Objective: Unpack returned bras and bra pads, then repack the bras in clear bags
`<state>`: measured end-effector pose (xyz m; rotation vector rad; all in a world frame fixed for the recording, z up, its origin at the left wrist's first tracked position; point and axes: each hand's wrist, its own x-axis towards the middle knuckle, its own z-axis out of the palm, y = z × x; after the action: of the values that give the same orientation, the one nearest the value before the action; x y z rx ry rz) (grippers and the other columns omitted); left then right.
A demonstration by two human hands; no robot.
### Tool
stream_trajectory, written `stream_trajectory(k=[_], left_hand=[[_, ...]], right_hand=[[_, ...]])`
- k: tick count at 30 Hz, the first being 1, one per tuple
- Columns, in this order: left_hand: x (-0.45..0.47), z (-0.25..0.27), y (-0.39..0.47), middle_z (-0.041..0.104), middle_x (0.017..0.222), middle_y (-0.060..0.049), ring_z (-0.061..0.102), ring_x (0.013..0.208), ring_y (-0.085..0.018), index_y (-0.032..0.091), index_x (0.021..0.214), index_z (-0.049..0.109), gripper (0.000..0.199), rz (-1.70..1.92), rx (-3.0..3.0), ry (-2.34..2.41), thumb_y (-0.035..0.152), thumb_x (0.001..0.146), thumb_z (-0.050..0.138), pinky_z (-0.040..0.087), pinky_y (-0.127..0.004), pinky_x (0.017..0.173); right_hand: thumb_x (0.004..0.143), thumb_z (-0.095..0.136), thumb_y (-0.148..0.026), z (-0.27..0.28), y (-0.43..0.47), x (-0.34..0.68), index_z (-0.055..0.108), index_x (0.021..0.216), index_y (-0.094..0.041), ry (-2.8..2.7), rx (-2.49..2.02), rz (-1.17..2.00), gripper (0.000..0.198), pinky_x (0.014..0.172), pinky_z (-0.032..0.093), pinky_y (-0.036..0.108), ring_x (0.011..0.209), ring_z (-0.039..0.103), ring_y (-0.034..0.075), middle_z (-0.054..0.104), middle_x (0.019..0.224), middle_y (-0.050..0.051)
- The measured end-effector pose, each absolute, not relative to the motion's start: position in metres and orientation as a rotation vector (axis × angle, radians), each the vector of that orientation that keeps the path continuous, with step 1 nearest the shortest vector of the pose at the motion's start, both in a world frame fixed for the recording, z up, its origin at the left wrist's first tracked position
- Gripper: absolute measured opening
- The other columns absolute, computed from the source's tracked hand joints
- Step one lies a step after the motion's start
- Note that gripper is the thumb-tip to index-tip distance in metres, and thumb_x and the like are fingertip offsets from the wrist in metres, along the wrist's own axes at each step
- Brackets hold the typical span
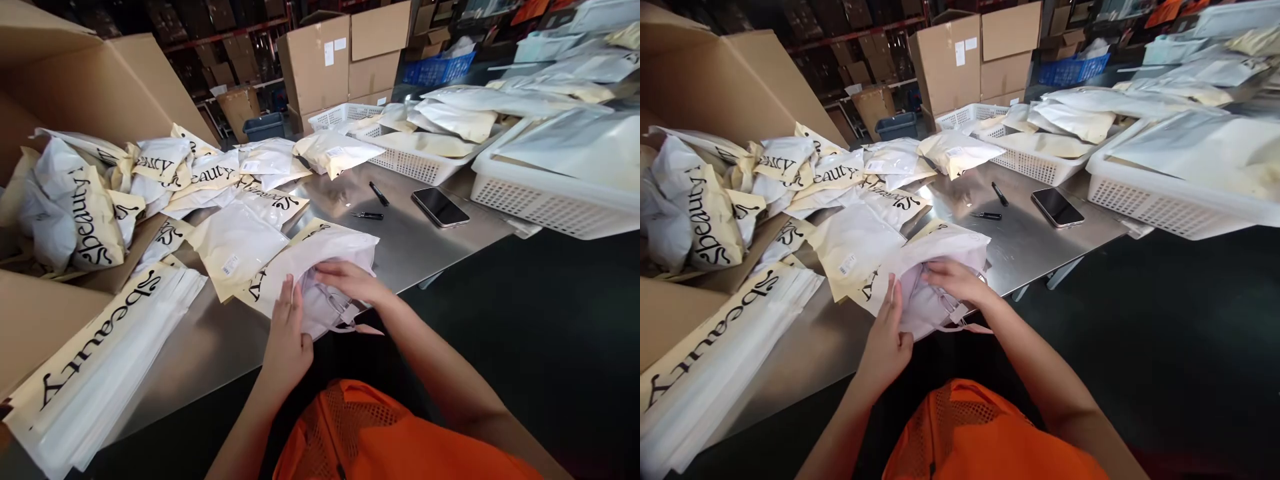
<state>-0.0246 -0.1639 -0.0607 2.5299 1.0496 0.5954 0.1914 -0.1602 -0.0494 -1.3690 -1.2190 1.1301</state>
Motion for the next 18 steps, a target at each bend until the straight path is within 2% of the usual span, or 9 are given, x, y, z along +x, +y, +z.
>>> stream_trajectory(k=[1, 3, 5, 7, 9, 11, 13, 15, 18], left_hand=[[-0.027, -0.055, -0.162, 0.0, 0.166, -0.008, 0.012, 0.151, -0.028, 0.031, 0.155, -0.013, 0.1, 0.592, 2.5, 1.071, -0.003, 0.076, 0.038, 0.04, -0.053, 0.113], [-0.028, -0.047, -0.16, 0.0, 0.166, -0.007, 0.014, 0.151, -0.028, 0.032, 0.155, -0.013, 0.099, 0.572, 2.472, 1.087, -0.002, 0.077, 0.038, 0.041, -0.051, 0.112], [-0.026, -0.044, -0.163, 0.0, 0.166, -0.007, 0.014, 0.151, -0.028, 0.032, 0.155, -0.013, 0.098, 0.545, 2.483, 1.077, -0.001, 0.078, 0.038, 0.041, -0.05, 0.112], [-0.024, -0.045, -0.166, 0.002, 0.166, -0.007, 0.012, 0.151, -0.028, 0.031, 0.155, -0.014, 0.099, 0.525, 2.516, 1.05, -0.002, 0.077, 0.038, 0.038, -0.052, 0.114], [-0.022, -0.049, -0.169, 0.003, 0.166, -0.008, 0.01, 0.152, -0.028, 0.031, 0.155, -0.014, 0.1, 0.51, 2.553, 1.023, -0.003, 0.076, 0.038, 0.034, -0.055, 0.116], [-0.025, -0.051, -0.171, 0.002, 0.166, -0.008, 0.008, 0.152, -0.029, 0.031, 0.155, -0.014, 0.101, 0.497, 2.574, 1.01, -0.003, 0.076, 0.038, 0.031, -0.058, 0.117], [-0.03, -0.052, -0.171, 0.002, 0.166, -0.009, 0.009, 0.152, -0.029, 0.031, 0.155, -0.014, 0.1, 0.49, 2.577, 1.017, -0.002, 0.076, 0.038, 0.032, -0.058, 0.116], [-0.038, -0.052, -0.17, 0.003, 0.166, -0.009, 0.011, 0.152, -0.029, 0.031, 0.155, -0.012, 0.098, 0.494, 2.578, 1.034, -0.001, 0.078, 0.038, 0.034, -0.056, 0.116], [-0.048, -0.056, -0.171, 0.005, 0.166, -0.009, 0.013, 0.151, -0.027, 0.031, 0.156, -0.01, 0.098, 0.493, 2.623, 1.015, -0.001, 0.077, 0.039, 0.034, -0.053, 0.116]], right_hand=[[0.087, 0.064, -0.049, -0.05, -0.175, 0.198, 0.072, 0.092, -0.017, -1.235, -1.496, 1.027, 0.034, 0.089, 0.05, 0.036, 0.091, 0.064, 0.023, 0.07, 0.091, 0.005], [0.089, 0.053, -0.061, -0.058, -0.21, 0.211, 0.07, 0.072, -0.018, -1.225, -1.902, 0.715, 0.049, 0.078, 0.049, 0.036, 0.077, 0.064, 0.025, 0.066, 0.069, 0.007], [0.085, 0.051, -0.071, -0.076, -0.242, 0.218, 0.07, 0.069, -0.019, -1.199, -2.247, 0.624, 0.057, 0.075, 0.049, 0.041, 0.075, 0.065, 0.03, 0.067, 0.069, 0.011], [0.078, 0.061, -0.072, -0.103, -0.261, 0.212, 0.074, 0.097, -0.019, -1.267, -2.186, 0.794, 0.057, 0.087, 0.048, 0.046, 0.097, 0.066, 0.036, 0.072, 0.1, 0.016], [0.077, 0.068, -0.066, -0.131, -0.264, 0.195, 0.059, 0.133, -0.02, -1.363, -1.798, 1.035, 0.073, 0.104, 0.041, 0.046, 0.125, 0.054, 0.035, 0.058, 0.135, 0.015], [0.08, 0.067, -0.061, -0.151, -0.257, 0.175, 0.048, 0.141, -0.019, -1.366, -1.413, 1.259, 0.076, 0.109, 0.039, 0.042, 0.134, 0.046, 0.03, 0.051, 0.144, 0.013], [0.086, 0.06, -0.059, -0.155, -0.249, 0.161, 0.056, 0.127, -0.016, -1.284, -1.237, 1.517, 0.06, 0.098, 0.049, 0.038, 0.122, 0.057, 0.026, 0.064, 0.126, 0.012], [0.09, 0.054, -0.058, -0.142, -0.245, 0.161, 0.062, 0.107, -0.015, -1.238, -1.24, 1.693, 0.047, 0.076, 0.056, 0.031, 0.095, 0.069, 0.023, 0.071, 0.097, 0.008], [0.09, 0.056, -0.057, -0.107, -0.238, 0.179, 0.063, 0.092, -0.018, -1.312, -1.267, 1.722, 0.04, 0.05, 0.05, 0.021, 0.069, 0.066, 0.016, 0.069, 0.084, 0.006]])
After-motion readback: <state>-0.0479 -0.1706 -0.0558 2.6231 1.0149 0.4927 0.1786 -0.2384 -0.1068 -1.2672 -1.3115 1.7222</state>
